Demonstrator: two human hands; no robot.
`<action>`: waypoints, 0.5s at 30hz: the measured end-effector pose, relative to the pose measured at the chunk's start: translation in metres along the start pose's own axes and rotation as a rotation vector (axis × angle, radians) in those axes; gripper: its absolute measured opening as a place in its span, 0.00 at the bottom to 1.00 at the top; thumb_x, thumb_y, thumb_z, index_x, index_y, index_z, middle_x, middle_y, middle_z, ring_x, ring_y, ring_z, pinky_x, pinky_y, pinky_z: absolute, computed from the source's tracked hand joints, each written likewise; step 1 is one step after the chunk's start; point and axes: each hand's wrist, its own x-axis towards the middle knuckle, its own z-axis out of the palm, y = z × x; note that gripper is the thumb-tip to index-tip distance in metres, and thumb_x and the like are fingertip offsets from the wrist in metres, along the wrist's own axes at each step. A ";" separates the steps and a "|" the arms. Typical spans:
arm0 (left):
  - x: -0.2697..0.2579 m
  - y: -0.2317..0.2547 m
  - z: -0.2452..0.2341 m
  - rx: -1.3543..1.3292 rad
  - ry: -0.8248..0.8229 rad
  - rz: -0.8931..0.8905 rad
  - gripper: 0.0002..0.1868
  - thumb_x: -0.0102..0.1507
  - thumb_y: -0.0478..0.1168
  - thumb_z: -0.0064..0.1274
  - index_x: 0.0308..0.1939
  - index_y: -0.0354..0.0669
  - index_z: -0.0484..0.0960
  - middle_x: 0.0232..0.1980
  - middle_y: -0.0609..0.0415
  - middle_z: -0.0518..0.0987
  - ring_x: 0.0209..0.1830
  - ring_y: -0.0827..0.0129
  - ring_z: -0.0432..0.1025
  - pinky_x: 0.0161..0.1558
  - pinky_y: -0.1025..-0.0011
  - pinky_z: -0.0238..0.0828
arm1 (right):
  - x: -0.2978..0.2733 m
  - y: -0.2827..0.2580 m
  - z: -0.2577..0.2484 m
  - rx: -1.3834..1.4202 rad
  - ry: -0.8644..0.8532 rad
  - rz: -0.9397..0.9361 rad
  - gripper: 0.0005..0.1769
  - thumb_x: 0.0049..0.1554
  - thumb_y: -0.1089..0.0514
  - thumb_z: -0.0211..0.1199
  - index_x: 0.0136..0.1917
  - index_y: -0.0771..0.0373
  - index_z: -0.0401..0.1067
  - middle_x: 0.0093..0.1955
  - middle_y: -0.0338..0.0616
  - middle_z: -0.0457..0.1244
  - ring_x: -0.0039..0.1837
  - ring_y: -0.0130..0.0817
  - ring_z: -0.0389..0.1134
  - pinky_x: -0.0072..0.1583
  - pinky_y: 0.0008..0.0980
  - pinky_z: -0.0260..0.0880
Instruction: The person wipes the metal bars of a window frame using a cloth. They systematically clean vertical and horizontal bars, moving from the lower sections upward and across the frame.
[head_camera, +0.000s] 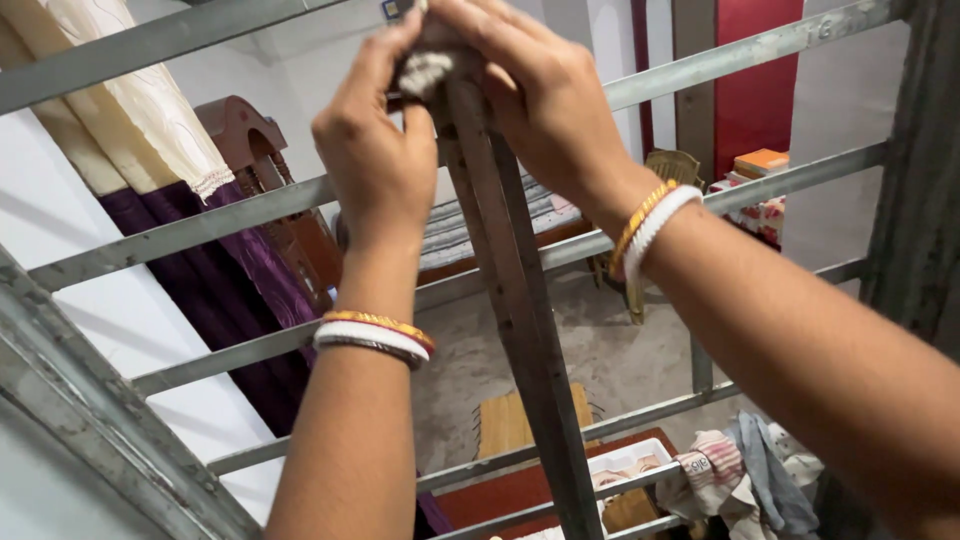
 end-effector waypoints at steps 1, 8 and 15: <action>-0.006 0.002 0.002 -0.009 0.004 -0.011 0.25 0.61 0.21 0.45 0.59 0.40 0.80 0.59 0.47 0.84 0.61 0.56 0.81 0.67 0.65 0.77 | -0.007 0.001 0.001 -0.005 0.011 -0.030 0.25 0.65 0.73 0.61 0.73 0.61 0.67 0.70 0.55 0.64 0.72 0.52 0.69 0.70 0.38 0.73; -0.041 0.030 -0.014 0.005 -0.098 -0.121 0.24 0.57 0.21 0.46 0.55 0.40 0.81 0.53 0.46 0.85 0.54 0.56 0.81 0.60 0.64 0.77 | -0.047 -0.022 -0.014 0.045 -0.128 0.078 0.26 0.64 0.71 0.61 0.73 0.60 0.68 0.72 0.54 0.64 0.72 0.49 0.69 0.69 0.38 0.73; -0.030 0.029 -0.011 -0.049 -0.059 -0.090 0.25 0.60 0.21 0.49 0.60 0.43 0.81 0.56 0.47 0.84 0.57 0.58 0.81 0.61 0.67 0.79 | -0.033 -0.016 -0.015 -0.072 -0.060 0.014 0.27 0.63 0.73 0.62 0.73 0.58 0.70 0.71 0.51 0.64 0.69 0.46 0.71 0.69 0.37 0.74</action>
